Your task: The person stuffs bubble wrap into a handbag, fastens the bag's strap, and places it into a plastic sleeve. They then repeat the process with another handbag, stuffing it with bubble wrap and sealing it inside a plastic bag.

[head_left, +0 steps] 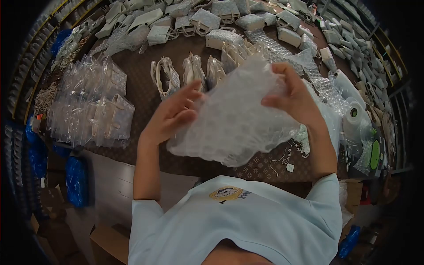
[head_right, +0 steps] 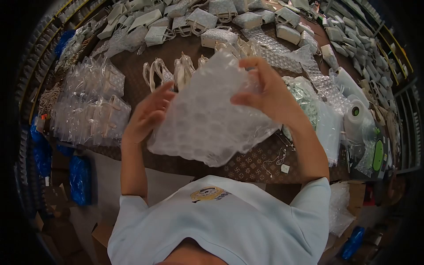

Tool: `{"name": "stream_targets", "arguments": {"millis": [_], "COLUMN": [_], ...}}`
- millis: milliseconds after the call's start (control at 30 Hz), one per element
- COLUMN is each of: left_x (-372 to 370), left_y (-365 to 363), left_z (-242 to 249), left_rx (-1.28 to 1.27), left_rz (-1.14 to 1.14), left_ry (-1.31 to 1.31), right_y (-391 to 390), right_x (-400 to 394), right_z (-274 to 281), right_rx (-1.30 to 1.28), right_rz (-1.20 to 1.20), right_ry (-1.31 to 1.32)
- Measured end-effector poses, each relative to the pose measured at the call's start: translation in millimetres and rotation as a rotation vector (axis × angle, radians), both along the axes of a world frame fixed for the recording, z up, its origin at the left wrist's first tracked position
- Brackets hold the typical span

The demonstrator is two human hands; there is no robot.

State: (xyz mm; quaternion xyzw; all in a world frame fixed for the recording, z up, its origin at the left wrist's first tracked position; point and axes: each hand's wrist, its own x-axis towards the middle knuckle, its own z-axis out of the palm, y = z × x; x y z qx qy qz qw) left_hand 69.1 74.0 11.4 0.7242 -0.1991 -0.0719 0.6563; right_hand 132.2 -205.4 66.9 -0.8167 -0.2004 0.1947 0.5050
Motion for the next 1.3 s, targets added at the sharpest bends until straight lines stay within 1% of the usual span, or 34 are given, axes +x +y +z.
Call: {"name": "stream_targets", "arguments": {"millis": [67, 100, 167, 200, 233, 267, 300, 333, 367, 400, 433, 467, 500, 533, 567, 600, 633, 667, 733, 767, 800, 833, 867, 933, 967, 1033, 1067, 1133, 1167, 1200, 1233, 1267, 1300], "left_x": [-5.9, -6.9, -8.7, -4.8, 2.5, 6.6, 2.6, 0.1, -3.1, -5.5, -2.7, -3.1, -3.4, -3.0, -0.3, 4.6, 7.3, 3.9, -8.0, -13.2, -18.9, -23.7, -24.9, -25.2, -29.5, -39.2, -36.7, -24.9, -22.9, -21.7, -20.2, -19.2, -18.2], "left_y": [2.0, -3.7, -20.2, -15.4, -6.4, 2.2, 11.2, 15.1, 17.9, 19.3, 11.5, 3.6, -3.5, -8.5, -11.1, -12.2, -12.5, -12.9, -15.6, -18.5, -22.4, -25.1, -24.8, -19.9, -19.6, -20.5, -15.9, 1.9, 6.3, 2.9, -4.1, -10.4, -16.6], "left_z": [19.4, 23.2, 25.2, 21.9, 15.4, 9.7, 6.2, 2.3, -2.8, -10.0, -20.0, -17.5, -10.9, -7.9, -12.1, -18.8, -23.3, -25.9, -31.0, -31.6, -30.9, -31.7, -34.7, -41.0, -43.2, -47.8, -49.1, -51.4, -60.7, -74.2, -89.9, -105.4, -120.2], "left_rx": [-0.161, -0.166, 0.345, 0.344, 0.459, 0.567, 0.390, 0.386, -0.185, -0.715, -0.804, -0.805, -0.711, -0.620, -0.625, -0.508, -0.388, -0.386, -0.402, -0.402, -0.329, -0.256, -0.260, -0.192, -0.195, -0.307, -0.312, -0.389, 0.037, 0.034, 0.423, 0.813, 0.815], "left_rz": [0.178, 0.178, 0.202, 0.203, 0.549, 0.896, 1.055, 1.049, 0.683, 0.272, 0.101, 0.107, 0.114, 0.120, 0.122, 0.072, 0.024, 0.027, 0.021, 0.016, -0.072, -0.158, -0.155, -0.363, -0.359, -0.184, -0.175, 0.099, 0.236, 0.242, 0.158, 0.066, 0.069], "left_ry": [-0.281, -0.280, -0.389, -0.388, -0.541, -0.687, -0.548, -0.553, -0.182, 0.198, 0.333, 0.338, 0.343, 0.349, 0.355, 0.379, 0.398, 0.398, 0.262, 0.274, 0.155, 0.036, 0.043, 0.048, 0.059, 0.251, 0.256, 0.147, 0.079, 0.081, 0.034, -0.013, -0.010], "right_y": [6.8, 11.8, 20.7, 19.9, 15.7, 8.2, 0.3, -6.6, -2.1, 9.5, 21.9, 33.8, 44.2, 50.4, 54.7, 56.5, 55.0, 51.3, 39.6, 33.9, 28.8, 25.6, 25.9, 29.1, 24.1, 2.1, -8.4, -25.8, -29.5, -33.8, -37.9, -33.4, -19.2], "right_x": [-14.8, -22.7, -37.1, -35.5, -31.1, -25.2, -22.4, -26.7, -34.6, -45.9, -56.7, -63.4, -68.2, -73.4, -78.4, -80.5, -80.2, -77.3, -62.8, -50.3, -38.7, -36.1, -39.2, -44.9, -43.8, -36.2, -32.8, -27.0, -25.2, -22.3, -14.0, -16.1, -23.7], "right_z": [17.2, 16.6, 14.2, 14.6, 15.5, 17.7, 20.2, 25.1, 22.1, 14.8, 5.1, -12.5, -29.1, -36.2, -41.3, -43.1, -42.6, -37.6, -21.2, -16.9, -13.9, -13.6, -15.6, -20.4, -23.2, -27.3, -28.0, -29.7, -26.2, -21.6, -30.5, -37.9, -42.3], "right_rx": [0.392, 0.386, 0.045, 0.020, 0.021, 0.008, -0.008, -0.081, -0.084, -0.155, -0.221, -0.209, -0.196, -0.197, -0.158, -0.118, -0.088, -0.085, -0.097, -0.068, -0.043, -0.034, -0.036, 0.136, 0.137, -0.063, -0.065, 0.126, 0.215, 0.298, 0.098, 0.098, -0.044], "right_rz": [-0.054, -0.055, 0.086, 0.111, 0.109, -0.040, -0.196, -0.257, -0.261, -0.090, 0.084, 0.217, 0.345, 0.346, 0.423, 0.500, 0.564, 0.566, 0.456, 0.393, 0.335, 0.273, 0.277, 0.130, 0.132, 0.303, 0.312, -0.071, -0.203, -0.331, -0.366, -0.361, -0.216], "right_ry": [-0.240, -0.240, -0.576, -0.779, -0.778, -1.021, -1.264, -1.302, -1.304, -1.296, -1.275, -1.218, -1.161, -1.156, -1.069, -0.986, -0.842, -0.842, -0.853, -0.877, -0.898, -0.747, -0.740, -0.500, -0.488, -0.114, -0.108, -0.306, -0.344, -0.382, -0.668, -0.666, -0.874]}}
